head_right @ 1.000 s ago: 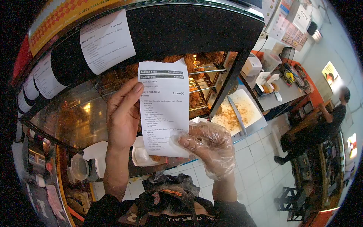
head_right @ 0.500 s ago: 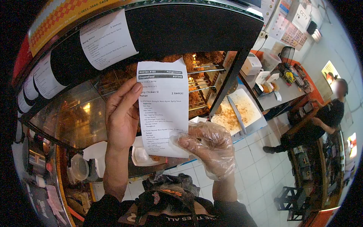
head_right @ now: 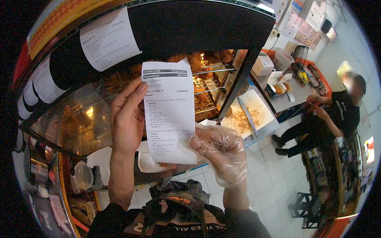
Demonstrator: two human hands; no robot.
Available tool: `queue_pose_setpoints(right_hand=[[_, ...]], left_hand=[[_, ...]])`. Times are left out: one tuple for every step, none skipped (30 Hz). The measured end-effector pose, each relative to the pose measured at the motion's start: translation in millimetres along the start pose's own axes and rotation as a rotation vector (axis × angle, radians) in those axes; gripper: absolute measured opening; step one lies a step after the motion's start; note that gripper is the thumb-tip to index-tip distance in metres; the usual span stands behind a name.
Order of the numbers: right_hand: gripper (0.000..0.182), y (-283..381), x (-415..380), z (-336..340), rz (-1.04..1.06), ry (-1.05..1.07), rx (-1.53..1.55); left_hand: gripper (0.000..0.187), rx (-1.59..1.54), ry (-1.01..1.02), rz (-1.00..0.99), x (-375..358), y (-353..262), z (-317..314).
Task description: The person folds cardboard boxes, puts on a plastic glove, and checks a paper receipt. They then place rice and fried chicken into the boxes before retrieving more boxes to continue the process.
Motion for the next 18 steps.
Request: queue_pose_setpoints(right_hand=[[0.022, -1.9, 1.2, 1.8, -0.009, -0.009, -0.001], [0.022, -2.8, 2.2, 3.0, -0.009, -0.009, -0.001], [0.023, -2.8, 3.1, 3.0, 0.002, 0.008, -0.009], [0.024, -2.7, 3.8, 2.4, 0.013, 0.025, -0.017], [0.024, -3.6, 4.1, 2.7, 0.012, 0.025, -0.017], [0.023, -2.9, 3.8, 2.7, 0.028, 0.027, -0.024], [0.022, -2.2, 3.4, 2.9, 0.046, 0.028, -0.031], [0.022, -2.6, 3.5, 3.5, 0.045, 0.028, -0.031], [0.021, -1.8, 3.4, 3.8, 0.059, 0.029, -0.046], [0.02, -0.9, 3.4, 3.8, 0.073, 0.031, -0.06], [0.02, -1.6, 3.4, 3.9, 0.074, 0.032, -0.06], [0.021, -3.6, 3.8, 4.7, 0.06, 0.029, -0.042], [0.022, -5.4, 4.1, 5.5, 0.045, 0.026, -0.024], [0.022, -5.5, 4.5, 5.5, 0.045, 0.026, -0.024], [0.022, -5.3, 5.2, 5.4, 0.043, 0.031, -0.032], [0.023, -5.1, 5.6, 5.3, 0.041, 0.036, -0.04], [0.023, -5.4, 5.3, 7.0, 0.039, 0.036, -0.04], [0.025, -2.9, 4.0, 5.2, 0.077, 0.092, -0.042]], left_hand=[[0.034, 0.011, 0.004, -0.01, 0.1, 0.1, 0.0], [0.034, 0.022, 0.009, -0.02, 0.2, -0.2, 0.0], [0.034, 0.023, 0.009, -0.02, 0.4, 0.0, 0.0], [0.034, 0.017, 0.007, -0.013, 0.6, 0.5, -0.3], [0.034, 0.012, 0.005, -0.006, 0.5, 1.1, -0.5], [0.034, 0.012, 0.004, -0.006, 0.4, 1.1, -0.7], [0.033, 0.013, -0.002, 0.0, 0.2, 1.7, -0.6], [0.033, 0.014, -0.008, 0.006, 0.1, 2.1, -0.1], [0.033, 0.014, -0.008, 0.005, 0.3, 2.2, 0.6], [0.033, 0.012, 0.009, 0.003, 0.5, 2.5, 0.3], [0.032, 0.01, 0.025, 0.002, 0.5, 2.6, -0.4], [0.032, 0.01, 0.025, 0.001, 0.5, 2.6, -0.9], [0.032, 0.015, 0.016, -0.012, 0.5, 1.9, -1.2], [0.032, 0.02, 0.007, -0.024, 0.1, 1.3, -1.0], [0.032, 0.02, 0.006, -0.023, 0.0, 1.4, -0.7], [0.032, 0.011, 0.016, -0.018, 0.5, 1.7, -1.0], [0.032, 0.003, 0.026, -0.013, 0.6, 2.0, -1.5], [0.032, 0.003, 0.025, -0.012, 0.4, 1.7, -1.3]])
Point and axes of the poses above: each hand's wrist, its own x-axis towards the middle knuckle, its own z-axis out of the back of the hand, y = z × x, the point moved 8 cm from there along x, towards the middle knuckle, and after that the axes turned 12 degrees about -z, right-handed, at the moved point
